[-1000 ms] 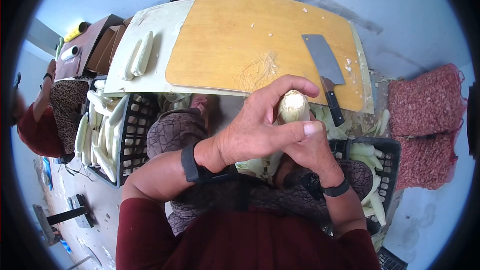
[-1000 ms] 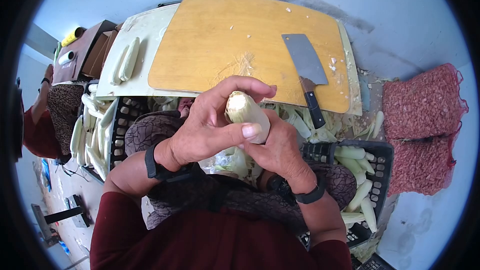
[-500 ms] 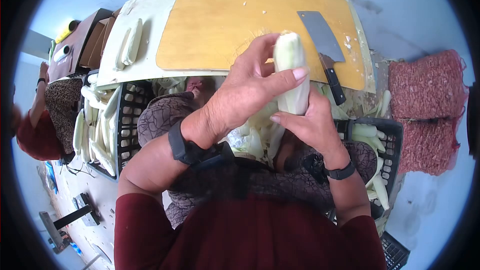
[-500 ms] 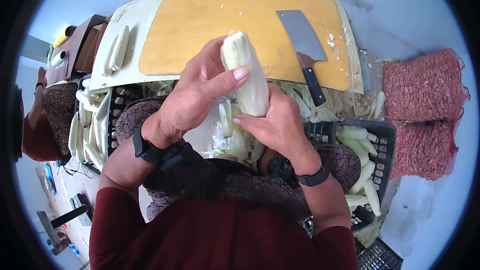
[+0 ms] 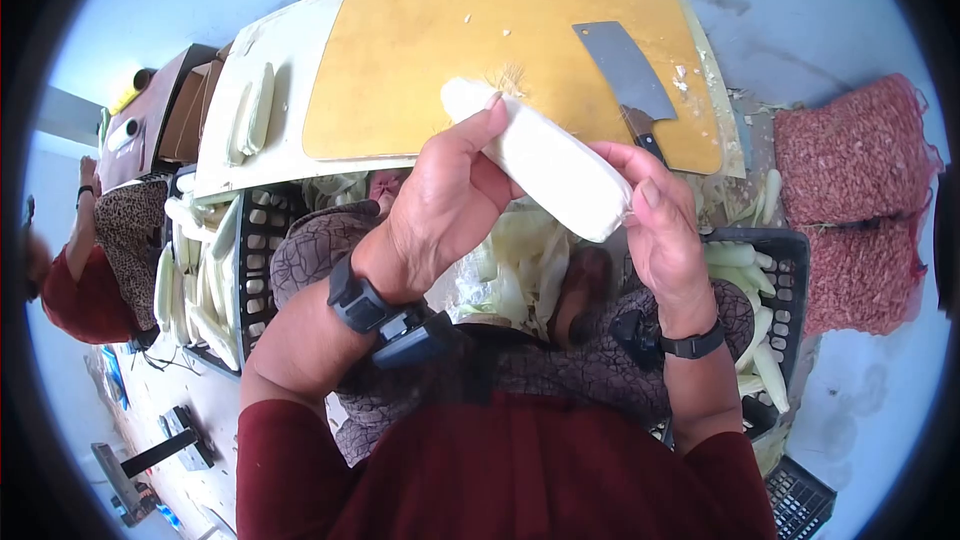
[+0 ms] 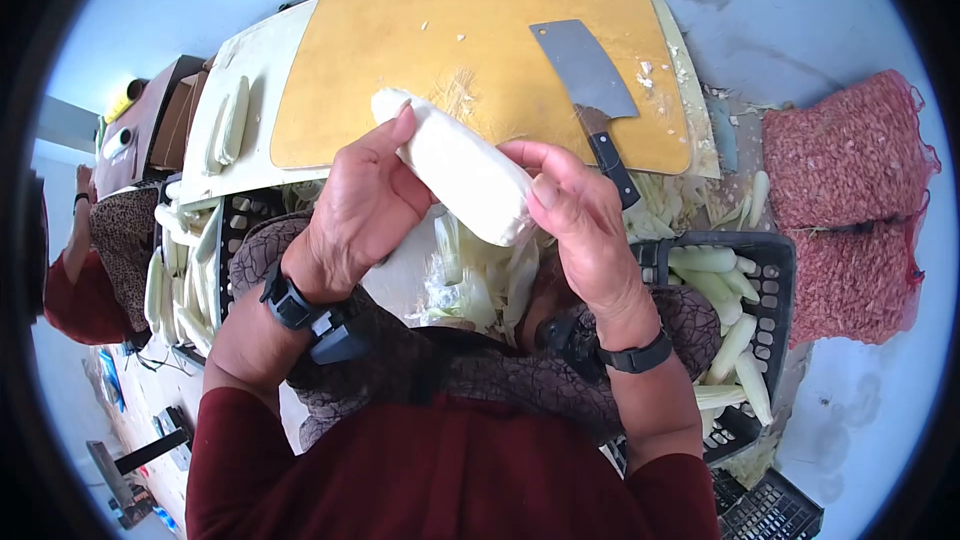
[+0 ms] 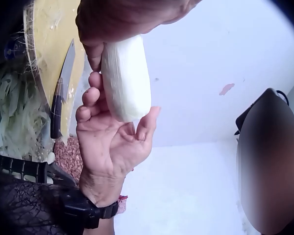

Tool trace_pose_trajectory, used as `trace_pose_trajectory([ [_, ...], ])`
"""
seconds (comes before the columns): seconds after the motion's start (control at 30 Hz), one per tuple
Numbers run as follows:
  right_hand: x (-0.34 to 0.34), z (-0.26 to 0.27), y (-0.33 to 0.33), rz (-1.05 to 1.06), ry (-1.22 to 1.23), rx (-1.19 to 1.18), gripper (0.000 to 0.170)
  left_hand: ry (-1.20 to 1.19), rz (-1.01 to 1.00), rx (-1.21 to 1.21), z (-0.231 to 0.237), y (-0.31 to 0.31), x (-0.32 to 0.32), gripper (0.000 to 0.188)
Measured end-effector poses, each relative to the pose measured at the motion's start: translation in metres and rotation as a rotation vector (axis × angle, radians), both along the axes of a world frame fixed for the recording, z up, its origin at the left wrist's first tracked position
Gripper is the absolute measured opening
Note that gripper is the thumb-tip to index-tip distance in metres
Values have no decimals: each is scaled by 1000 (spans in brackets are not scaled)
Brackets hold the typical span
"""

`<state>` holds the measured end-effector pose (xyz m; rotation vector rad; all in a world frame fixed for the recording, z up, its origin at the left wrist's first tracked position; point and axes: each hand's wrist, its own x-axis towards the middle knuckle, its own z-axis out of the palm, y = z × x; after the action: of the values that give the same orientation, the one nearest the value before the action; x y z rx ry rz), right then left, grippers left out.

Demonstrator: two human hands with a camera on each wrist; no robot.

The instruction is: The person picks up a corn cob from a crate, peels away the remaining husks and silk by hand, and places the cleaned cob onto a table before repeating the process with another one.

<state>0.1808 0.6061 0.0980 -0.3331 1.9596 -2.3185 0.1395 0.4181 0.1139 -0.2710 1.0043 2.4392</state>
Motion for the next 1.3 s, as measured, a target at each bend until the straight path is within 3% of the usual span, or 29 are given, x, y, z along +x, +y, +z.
trace_pose_trajectory([
  [0.47, 5, 9, 4, 122, -68, -126, 50, -30, 33, 24, -1, -4, 1, 35],
  [0.67, 8, 15, 5, 8, -69, 7, 39, -29, 94, -11, 6, -5, 1, 31],
  [0.73, 10, 16, 4, -131, -5, 72, 29, -33, 132, -4, 5, -7, 0, 34],
  [0.93, 10, 11, 1, -243, 147, 275, 13, -25, 138, -14, -1, -8, -2, 36],
  [1.3, 9, 8, 0, -299, 234, 343, 8, 5, 112, -48, 0, -5, -2, 38],
])
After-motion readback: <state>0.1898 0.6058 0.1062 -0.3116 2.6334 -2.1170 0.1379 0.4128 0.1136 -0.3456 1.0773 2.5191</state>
